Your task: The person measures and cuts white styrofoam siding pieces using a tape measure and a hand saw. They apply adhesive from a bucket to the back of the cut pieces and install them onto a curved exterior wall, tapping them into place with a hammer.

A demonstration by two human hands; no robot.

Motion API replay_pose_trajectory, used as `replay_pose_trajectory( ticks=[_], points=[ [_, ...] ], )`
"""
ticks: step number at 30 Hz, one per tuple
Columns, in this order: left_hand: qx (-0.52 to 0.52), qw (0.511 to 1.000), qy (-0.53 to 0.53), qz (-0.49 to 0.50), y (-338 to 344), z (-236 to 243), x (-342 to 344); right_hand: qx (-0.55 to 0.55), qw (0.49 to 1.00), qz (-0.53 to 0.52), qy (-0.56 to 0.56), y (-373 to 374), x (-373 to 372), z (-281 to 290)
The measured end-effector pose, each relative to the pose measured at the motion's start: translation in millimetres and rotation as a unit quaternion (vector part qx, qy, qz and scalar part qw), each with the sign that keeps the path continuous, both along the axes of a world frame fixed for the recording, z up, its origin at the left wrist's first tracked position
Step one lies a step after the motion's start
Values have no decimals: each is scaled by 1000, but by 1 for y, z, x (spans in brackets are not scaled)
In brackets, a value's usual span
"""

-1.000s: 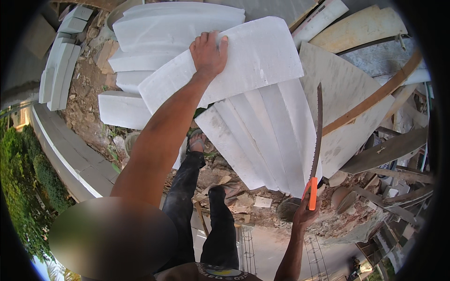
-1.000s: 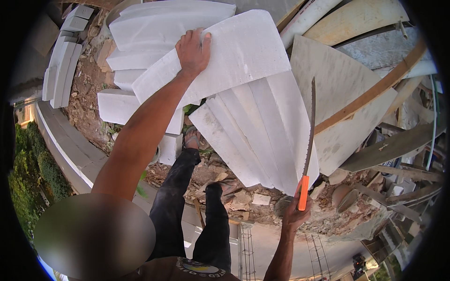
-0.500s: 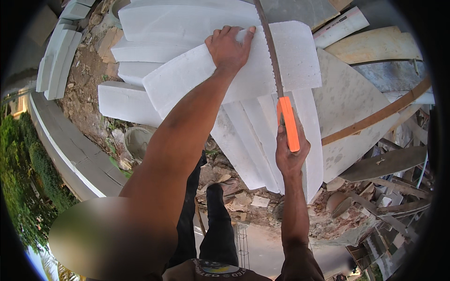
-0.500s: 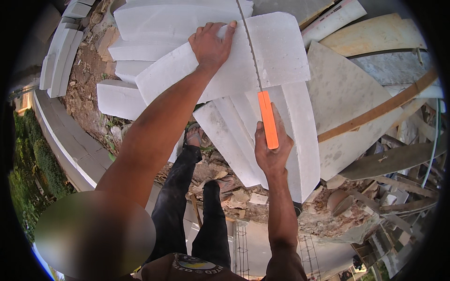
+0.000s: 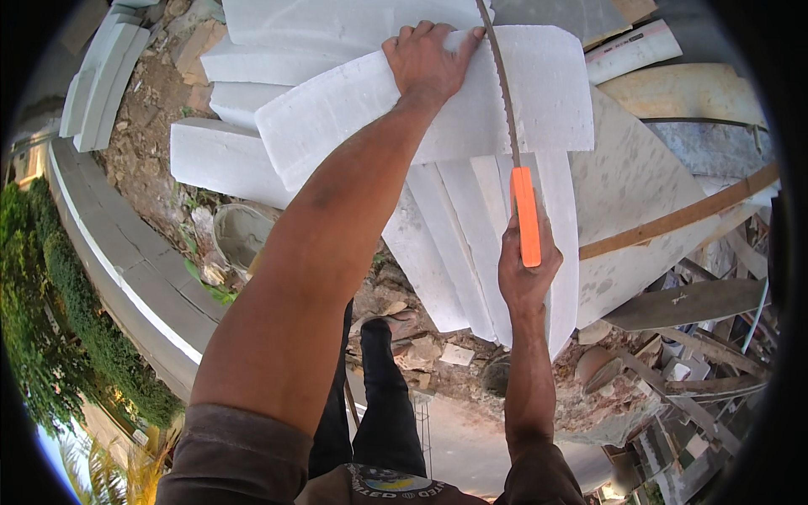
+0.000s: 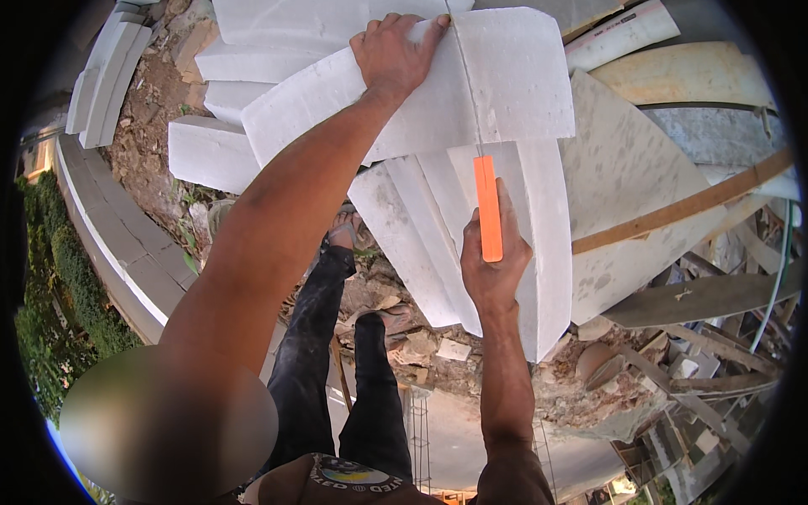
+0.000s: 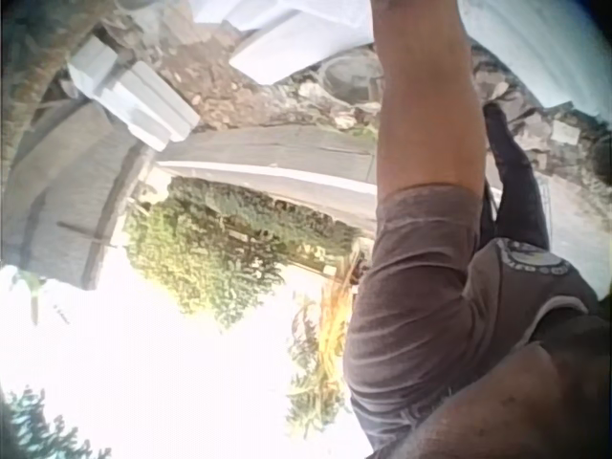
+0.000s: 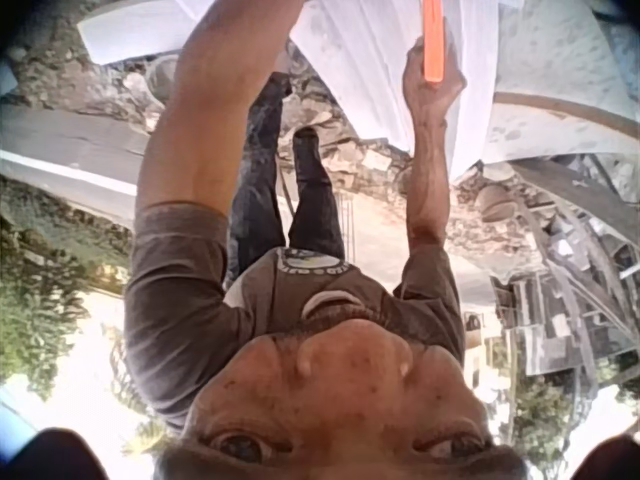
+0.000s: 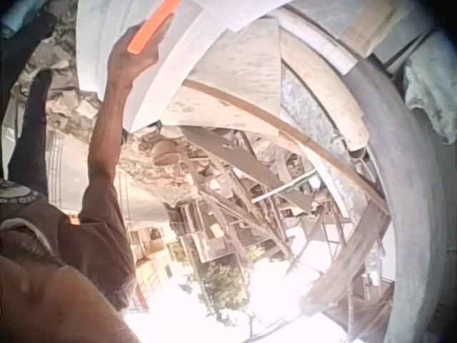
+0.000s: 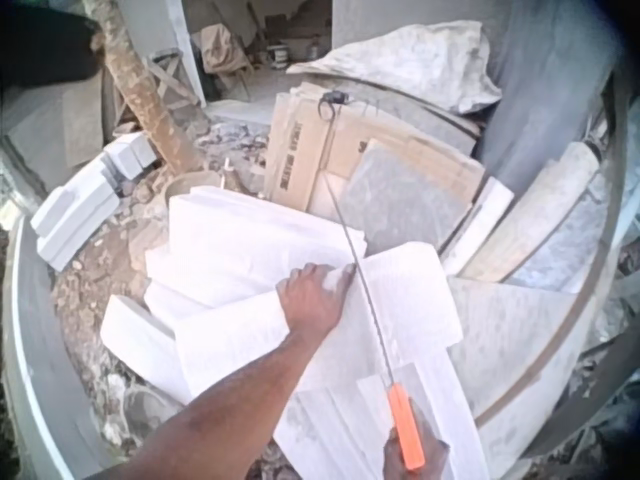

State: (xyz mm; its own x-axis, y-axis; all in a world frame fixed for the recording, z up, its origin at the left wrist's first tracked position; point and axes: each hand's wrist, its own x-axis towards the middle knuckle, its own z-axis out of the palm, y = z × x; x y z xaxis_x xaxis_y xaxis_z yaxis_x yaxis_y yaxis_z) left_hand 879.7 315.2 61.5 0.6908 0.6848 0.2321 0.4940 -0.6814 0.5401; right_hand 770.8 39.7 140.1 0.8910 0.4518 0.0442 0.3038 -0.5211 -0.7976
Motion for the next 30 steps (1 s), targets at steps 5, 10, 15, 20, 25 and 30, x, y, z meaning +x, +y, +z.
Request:
replay_pose_trajectory(
  ticks=[5, 10, 15, 20, 25, 30],
  points=[
    [-4, 1000, 2, -2, 3, -2, -1, -43, 999, 3, -5, -18, -11, 4],
    [-50, 999, -14, -14, 0, 5, -4, -88, 996, 0, -24, -54, -31, -7],
    [-39, 999, 3, -24, -5, 15, -7, -62, 998, -6, -5, -35, -28, -14],
    [19, 1000, -22, -4, 1, 8, -5, -39, 999, -23, 12, -29, -28, -9],
    [32, 999, 8, 0, -1, 9, -1, -85, 996, -23, -21, -33, -31, -6],
    [25, 1000, 17, 1, 1, 11, -2, -84, 996, -34, 1, -44, -38, -2]
  ],
)
